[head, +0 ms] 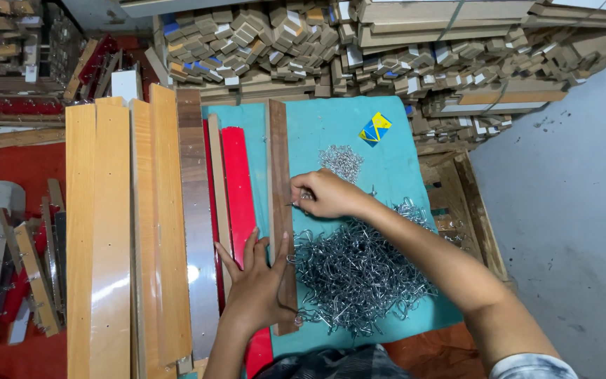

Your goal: The person repeatedly picks up metal hooks and presses them into pre-drilled holes along the edges of several wooden strips. After completing each strip, the person places it into a wooden crate. The person works on light, dark, and red-colored strips in sequence.

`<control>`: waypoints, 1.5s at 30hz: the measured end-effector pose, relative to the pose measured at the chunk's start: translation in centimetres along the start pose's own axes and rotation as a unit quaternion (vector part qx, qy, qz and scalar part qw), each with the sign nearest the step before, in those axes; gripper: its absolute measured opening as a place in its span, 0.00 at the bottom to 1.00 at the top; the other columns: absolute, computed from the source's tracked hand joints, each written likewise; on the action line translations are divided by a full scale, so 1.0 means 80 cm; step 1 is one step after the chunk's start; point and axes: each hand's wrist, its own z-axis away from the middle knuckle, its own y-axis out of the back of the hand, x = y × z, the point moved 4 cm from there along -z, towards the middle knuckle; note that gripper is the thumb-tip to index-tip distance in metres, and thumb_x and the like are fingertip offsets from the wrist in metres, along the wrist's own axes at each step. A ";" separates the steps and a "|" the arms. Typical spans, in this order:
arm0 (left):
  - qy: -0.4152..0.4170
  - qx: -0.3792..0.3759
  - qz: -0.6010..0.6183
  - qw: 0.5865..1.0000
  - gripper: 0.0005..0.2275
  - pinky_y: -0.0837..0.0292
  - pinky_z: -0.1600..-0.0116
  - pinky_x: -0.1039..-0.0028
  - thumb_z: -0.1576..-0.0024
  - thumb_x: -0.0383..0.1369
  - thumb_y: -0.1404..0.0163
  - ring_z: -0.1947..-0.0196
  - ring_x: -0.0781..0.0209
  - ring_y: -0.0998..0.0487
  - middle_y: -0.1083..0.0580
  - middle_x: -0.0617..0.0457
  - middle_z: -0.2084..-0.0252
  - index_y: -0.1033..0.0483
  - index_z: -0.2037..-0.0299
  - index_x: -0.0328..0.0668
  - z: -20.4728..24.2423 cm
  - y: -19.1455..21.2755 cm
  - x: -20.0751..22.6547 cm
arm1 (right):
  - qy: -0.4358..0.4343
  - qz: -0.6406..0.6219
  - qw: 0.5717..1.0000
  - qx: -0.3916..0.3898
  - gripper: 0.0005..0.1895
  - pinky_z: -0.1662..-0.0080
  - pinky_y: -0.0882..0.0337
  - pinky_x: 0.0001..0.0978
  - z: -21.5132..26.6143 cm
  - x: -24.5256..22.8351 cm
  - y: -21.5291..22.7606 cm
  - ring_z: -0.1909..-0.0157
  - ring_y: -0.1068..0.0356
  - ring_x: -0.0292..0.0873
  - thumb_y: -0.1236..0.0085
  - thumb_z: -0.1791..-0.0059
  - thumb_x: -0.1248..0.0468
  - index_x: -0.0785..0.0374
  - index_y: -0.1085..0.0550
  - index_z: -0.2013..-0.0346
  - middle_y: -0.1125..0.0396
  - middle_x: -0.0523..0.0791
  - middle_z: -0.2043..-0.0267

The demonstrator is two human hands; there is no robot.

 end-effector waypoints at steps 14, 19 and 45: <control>0.021 -0.045 0.006 0.999 0.70 0.97 0.41 0.18 0.62 0.52 0.22 0.23 0.34 0.77 0.59 0.28 0.26 0.77 0.23 0.53 0.002 0.012 0.007 | -0.002 -0.013 1.000 -0.003 0.06 0.53 0.31 0.37 0.007 -0.021 0.008 0.74 0.29 0.39 0.48 0.53 0.68 0.54 0.24 0.66 0.23 0.39 0.67; 0.017 -0.040 0.006 0.999 0.70 0.97 0.41 0.18 0.61 0.52 0.23 0.23 0.33 0.77 0.59 0.27 0.27 0.77 0.23 0.53 0.003 0.007 0.005 | -0.010 -0.024 1.000 -0.012 0.06 0.58 0.30 0.35 0.009 -0.026 0.008 0.76 0.31 0.37 0.48 0.52 0.68 0.56 0.24 0.66 0.22 0.39 0.64; -0.014 0.010 -0.010 1.000 0.72 0.94 0.45 0.12 0.67 0.53 0.20 0.25 0.31 0.65 0.54 0.21 0.31 0.71 0.23 0.45 -0.005 -0.002 0.002 | -0.240 -0.121 0.958 -0.103 0.13 0.73 0.26 0.26 -0.033 -0.057 0.006 0.73 0.21 0.38 0.47 0.54 0.76 0.58 0.37 0.62 0.30 0.42 0.68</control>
